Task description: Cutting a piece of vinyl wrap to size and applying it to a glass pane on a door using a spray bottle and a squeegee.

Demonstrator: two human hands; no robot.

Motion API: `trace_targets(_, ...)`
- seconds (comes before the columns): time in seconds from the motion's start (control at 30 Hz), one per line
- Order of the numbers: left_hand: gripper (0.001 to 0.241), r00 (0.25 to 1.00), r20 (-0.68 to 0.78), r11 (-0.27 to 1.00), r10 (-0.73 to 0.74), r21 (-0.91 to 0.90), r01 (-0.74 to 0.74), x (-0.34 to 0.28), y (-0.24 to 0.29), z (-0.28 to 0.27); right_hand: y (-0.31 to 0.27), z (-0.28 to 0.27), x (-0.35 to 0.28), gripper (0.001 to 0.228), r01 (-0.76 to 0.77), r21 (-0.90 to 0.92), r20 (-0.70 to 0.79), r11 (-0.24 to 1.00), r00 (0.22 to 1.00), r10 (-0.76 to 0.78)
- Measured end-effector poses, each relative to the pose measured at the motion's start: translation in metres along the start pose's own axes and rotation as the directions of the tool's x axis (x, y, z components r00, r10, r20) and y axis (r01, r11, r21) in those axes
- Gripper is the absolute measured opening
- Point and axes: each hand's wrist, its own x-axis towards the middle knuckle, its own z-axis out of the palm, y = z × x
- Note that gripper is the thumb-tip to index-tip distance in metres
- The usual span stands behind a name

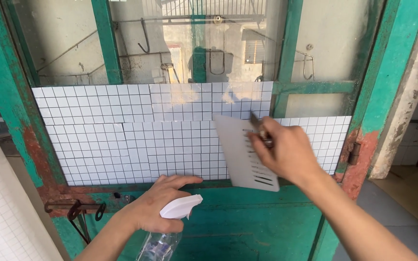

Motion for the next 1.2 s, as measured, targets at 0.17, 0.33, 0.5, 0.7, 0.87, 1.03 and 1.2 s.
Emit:
trace_targets(0.17,0.03,1.0,0.002,1.0,-0.006,-0.022,0.006,-0.001,0.001,-0.002,0.021,-0.015,-0.024,0.038,-0.065,-0.037,-0.157,0.997,0.986,0.059)
trace_targets(0.33,0.026,1.0,-0.005,1.0,-0.025,-0.011,0.025,-0.001,0.004,-0.002,0.007,-0.017,-0.017,0.047,0.021,0.097,-0.167,0.995,0.986,-0.005)
trace_targets(0.5,0.028,0.999,0.015,0.999,-0.031,-0.007,0.031,-0.001,0.007,-0.005,-0.026,0.002,0.012,0.043,0.161,0.151,-0.249,0.975,0.961,-0.12)
trace_targets(0.7,0.034,1.0,0.001,1.0,0.016,-0.013,-0.016,-0.001,0.002,-0.004,-0.009,0.013,0.03,0.026,0.176,-0.023,-0.285,0.984,0.942,-0.176)
trace_targets(0.87,0.029,1.0,0.006,1.0,-0.007,-0.024,0.007,-0.002,0.003,-0.004,0.016,-0.01,0.009,0.031,0.081,-0.089,-0.305,0.993,0.946,-0.105)
trace_targets(1.03,0.026,0.999,0.002,0.999,-0.039,-0.013,0.039,-0.001,0.003,-0.001,0.0,-0.04,0.0,0.036,-0.021,-0.075,-0.327,0.997,0.945,-0.005)
trace_targets(1.2,0.03,0.999,-0.029,1.0,0.016,-0.002,-0.016,-0.001,0.001,0.0,-0.031,-0.025,0.021,0.035,0.101,0.121,-0.3,0.987,0.952,-0.061)
